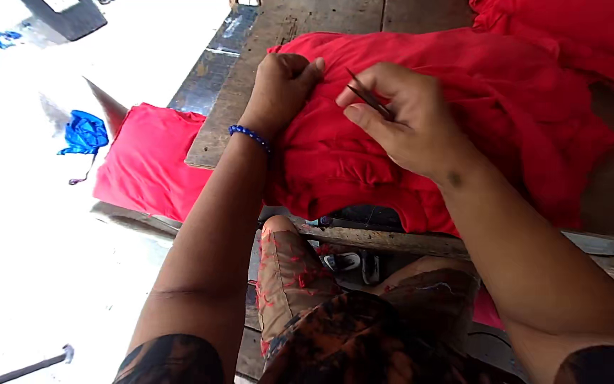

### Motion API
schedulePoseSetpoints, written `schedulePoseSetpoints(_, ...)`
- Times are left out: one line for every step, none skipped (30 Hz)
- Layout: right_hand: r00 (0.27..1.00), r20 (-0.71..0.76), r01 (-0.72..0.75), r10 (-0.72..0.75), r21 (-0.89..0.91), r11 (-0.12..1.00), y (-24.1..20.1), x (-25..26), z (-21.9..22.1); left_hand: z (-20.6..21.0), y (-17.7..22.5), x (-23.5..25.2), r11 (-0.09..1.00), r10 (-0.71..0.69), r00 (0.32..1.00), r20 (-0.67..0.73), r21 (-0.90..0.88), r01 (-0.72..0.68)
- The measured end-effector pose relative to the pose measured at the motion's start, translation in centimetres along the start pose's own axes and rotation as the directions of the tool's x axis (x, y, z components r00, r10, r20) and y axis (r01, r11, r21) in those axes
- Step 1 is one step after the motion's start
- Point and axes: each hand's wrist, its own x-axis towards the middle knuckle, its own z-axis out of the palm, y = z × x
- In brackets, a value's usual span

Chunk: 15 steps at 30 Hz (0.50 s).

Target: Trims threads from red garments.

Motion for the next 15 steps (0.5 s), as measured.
schedulePoseSetpoints(0.994,0.039,-0.1,0.097,0.082,0.992,1.1,0.5,0.9,-0.6,0.4,-0.8,1.0,0.0,1.0,-0.03,-0.027,-0.001)
schedulePoseSetpoints(0.983,0.039,-0.181,0.177,0.154,0.971,2.1,0.7,1.3,-1.3,0.6,-2.0,0.998,0.02,0.996,-0.086,-0.058,-0.025)
schedulePoseSetpoints(0.973,0.023,-0.23,0.231,0.239,0.943,2.8,0.8,1.5,-2.1,1.0,-3.7,0.994,0.063,0.988,-0.143,-0.079,-0.074)
schedulePoseSetpoints(0.959,0.027,-0.274,0.281,0.337,0.901,2.9,0.8,1.3,-2.9,1.6,-5.7,0.989,0.119,0.971,-0.207,-0.064,-0.134)
schedulePoseSetpoints(0.947,0.047,-0.306,0.318,0.432,0.849,2.8,0.8,0.9,-3.3,2.2,-8.1,0.983,0.163,0.947,-0.275,-0.033,-0.179)
schedulePoseSetpoints(0.938,0.068,-0.326,0.341,0.512,0.794,2.7,0.7,0.6,-3.1,2.9,-10.6,0.978,0.189,0.923,-0.334,-0.016,-0.206)
schedulePoseSetpoints(0.931,0.089,-0.339,0.355,0.574,0.746,2.6,0.6,0.3,-2.5,3.5,-13.0,0.979,0.187,0.914,-0.36,-0.002,-0.202)
schedulePoseSetpoints(0.925,0.098,-0.345,0.368,0.622,0.703,2.5,0.6,0.0,-1.7,4.0,-15.1,0.986,0.164,0.923,-0.349,0.023,-0.166)
schedulePoseSetpoints(0.919,0.101,-0.348,0.381,0.664,0.662,2.5,0.6,-0.3,-0.6,4.2,-16.8,0.992,0.123,0.941,-0.314,0.068,-0.107)
schedulePoseSetpoints(0.914,0.099,-0.346,0.394,0.698,0.627,2.5,0.6,-0.5,0.5,4.0,-17.9,0.992,0.082,0.955,-0.287,0.119,-0.05)
schedulePoseSetpoints(0.908,0.094,-0.344,0.409,0.725,0.596,2.5,0.7,-0.6,1.8,3.5,-18.6,0.988,0.061,0.957,-0.284,0.153,-0.018)
schedulePoseSetpoints(0.902,0.085,-0.337,0.423,0.75,0.568,2.4,0.7,-0.7,2.9,2.9,-19.0,0.985,0.076,0.946,-0.316,0.174,-0.021)
schedulePoseSetpoints(0.897,0.077,-0.332,0.435,0.767,0.549,2.4,0.7,-0.7,3.7,2.4,-19.4,0.983,0.099,0.929,-0.357,0.179,-0.036)
schedulePoseSetpoints(0.895,0.062,-0.319,0.442,0.782,0.536,2.3,0.6,-0.7,4.0,2.2,-19.7,0.984,0.123,0.914,-0.387,0.165,-0.063)
schedulePoseSetpoints(0.895,0.049,-0.308,0.443,0.786,0.536,2.3,0.6,-0.6,3.9,2.3,-20.0,0.986,0.145,0.902,-0.407,0.13,-0.1)
